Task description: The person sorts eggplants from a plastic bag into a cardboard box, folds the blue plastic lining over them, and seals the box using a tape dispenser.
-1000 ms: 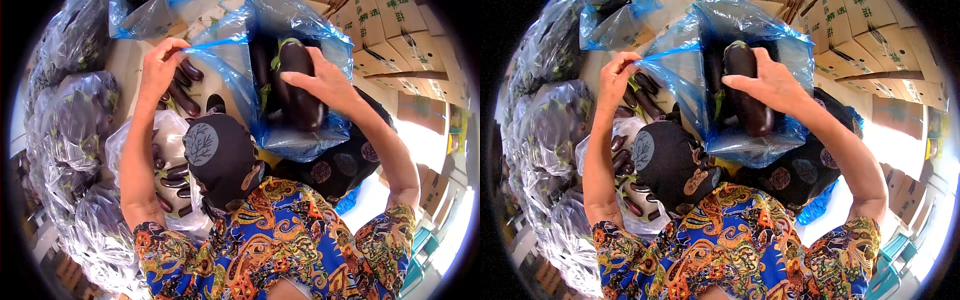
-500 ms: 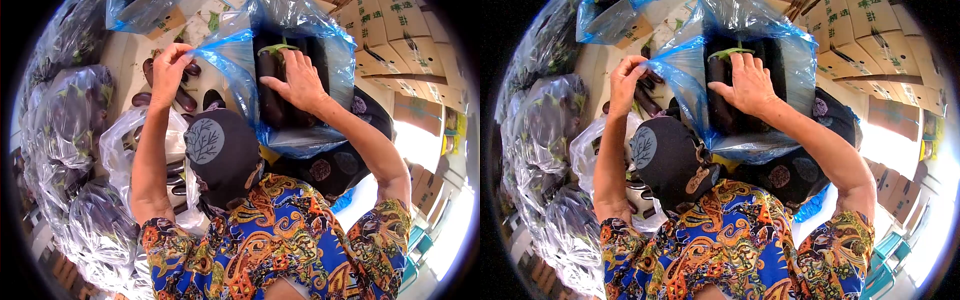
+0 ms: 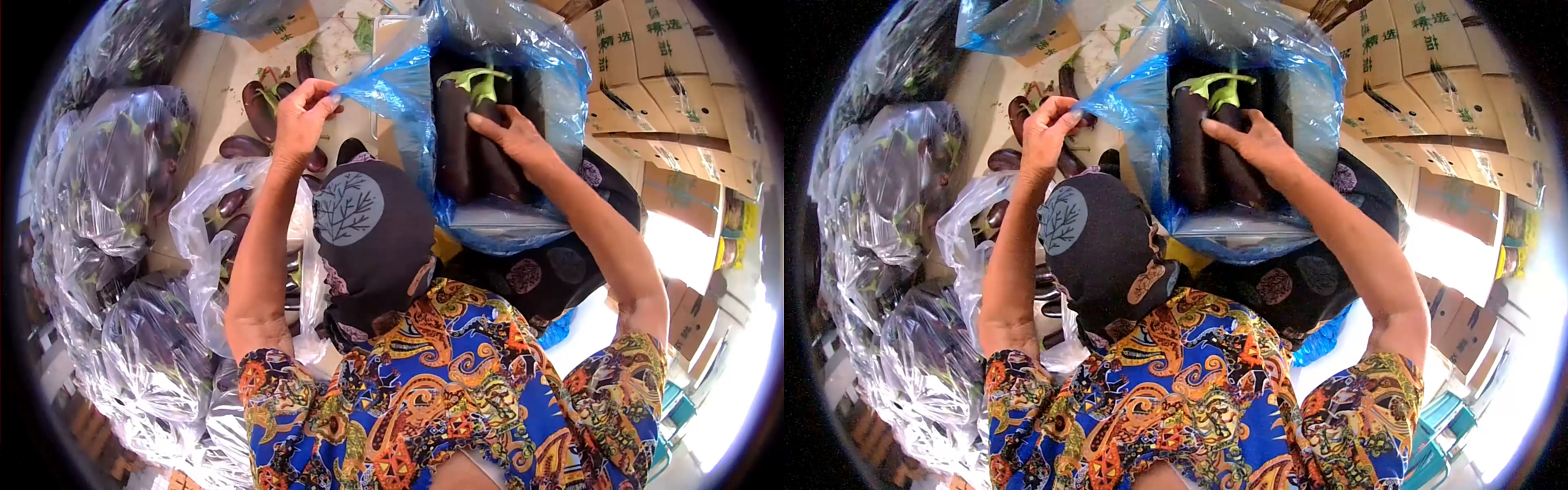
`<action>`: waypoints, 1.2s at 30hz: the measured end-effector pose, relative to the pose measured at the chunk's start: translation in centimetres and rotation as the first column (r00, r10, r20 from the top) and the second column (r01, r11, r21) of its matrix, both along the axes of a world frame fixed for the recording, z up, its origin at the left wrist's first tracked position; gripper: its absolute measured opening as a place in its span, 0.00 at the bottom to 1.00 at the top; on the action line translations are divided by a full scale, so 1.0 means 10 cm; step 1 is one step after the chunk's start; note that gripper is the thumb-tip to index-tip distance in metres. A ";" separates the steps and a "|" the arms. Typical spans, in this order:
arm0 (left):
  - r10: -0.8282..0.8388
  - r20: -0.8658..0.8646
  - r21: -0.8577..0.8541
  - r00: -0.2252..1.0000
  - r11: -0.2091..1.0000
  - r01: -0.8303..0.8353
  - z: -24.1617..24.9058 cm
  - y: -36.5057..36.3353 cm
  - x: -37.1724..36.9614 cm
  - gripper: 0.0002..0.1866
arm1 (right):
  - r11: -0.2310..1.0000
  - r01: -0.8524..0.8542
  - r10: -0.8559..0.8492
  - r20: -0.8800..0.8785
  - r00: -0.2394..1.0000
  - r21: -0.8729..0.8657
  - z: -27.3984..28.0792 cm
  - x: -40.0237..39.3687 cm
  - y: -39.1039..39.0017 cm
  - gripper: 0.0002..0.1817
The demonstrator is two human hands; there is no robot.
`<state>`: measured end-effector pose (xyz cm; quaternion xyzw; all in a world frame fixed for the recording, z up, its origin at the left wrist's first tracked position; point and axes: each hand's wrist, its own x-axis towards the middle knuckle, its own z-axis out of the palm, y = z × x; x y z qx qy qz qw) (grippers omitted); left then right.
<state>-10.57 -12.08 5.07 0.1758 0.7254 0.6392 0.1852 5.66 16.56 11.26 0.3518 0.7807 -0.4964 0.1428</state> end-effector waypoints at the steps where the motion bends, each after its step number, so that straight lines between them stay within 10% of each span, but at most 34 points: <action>1: 0.007 0.014 -0.014 1.000 1.000 -0.007 -0.01 0.01 0.03 0.05 | 0.999 0.016 -0.016 -0.001 1.000 -0.043 0.10 0.01 -0.02 0.55; 5: 0.020 0.063 -0.004 0.998 1.000 -0.019 -0.05 -0.03 0.03 0.05 | 0.995 0.076 -0.085 -0.131 0.988 -0.070 -0.13 0.11 0.34 0.42; 7: 0.031 0.095 -0.004 0.995 1.000 -0.030 -0.06 -0.01 0.02 0.06 | 0.946 -0.131 0.112 0.079 0.991 0.297 -0.13 0.01 0.26 0.40; 11: 0.042 0.083 -0.016 0.996 0.999 -0.041 -0.06 0.02 0.05 0.07 | 0.385 -0.257 0.541 0.008 0.841 0.886 -0.08 0.11 0.15 0.37; 15: 0.048 0.114 -0.007 0.992 0.999 -0.047 -0.05 0.00 0.05 0.07 | 0.265 -0.285 0.734 -0.001 0.679 0.921 0.05 0.09 0.11 0.35; 19: 0.050 0.147 0.036 0.988 0.998 -0.056 -0.18 0.01 0.09 0.06 | 0.456 -0.274 0.765 -0.215 0.607 0.847 0.00 0.02 0.02 0.33; 22: 0.078 0.161 0.039 0.984 0.996 -0.085 -0.18 0.05 0.15 0.05 | 0.848 -0.234 0.387 -0.254 0.887 0.475 0.13 -0.09 -0.05 0.38; 25: 0.050 0.168 0.001 0.985 0.999 -0.051 -0.22 0.05 0.15 0.05 | 0.512 -0.477 0.574 0.129 0.809 0.714 0.15 -0.12 -0.28 0.47; 36: 0.121 0.132 0.031 0.984 0.992 -0.126 -0.01 -0.05 0.11 0.07 | 0.437 -0.332 0.672 -0.058 0.738 0.836 -0.10 -0.03 -0.33 0.45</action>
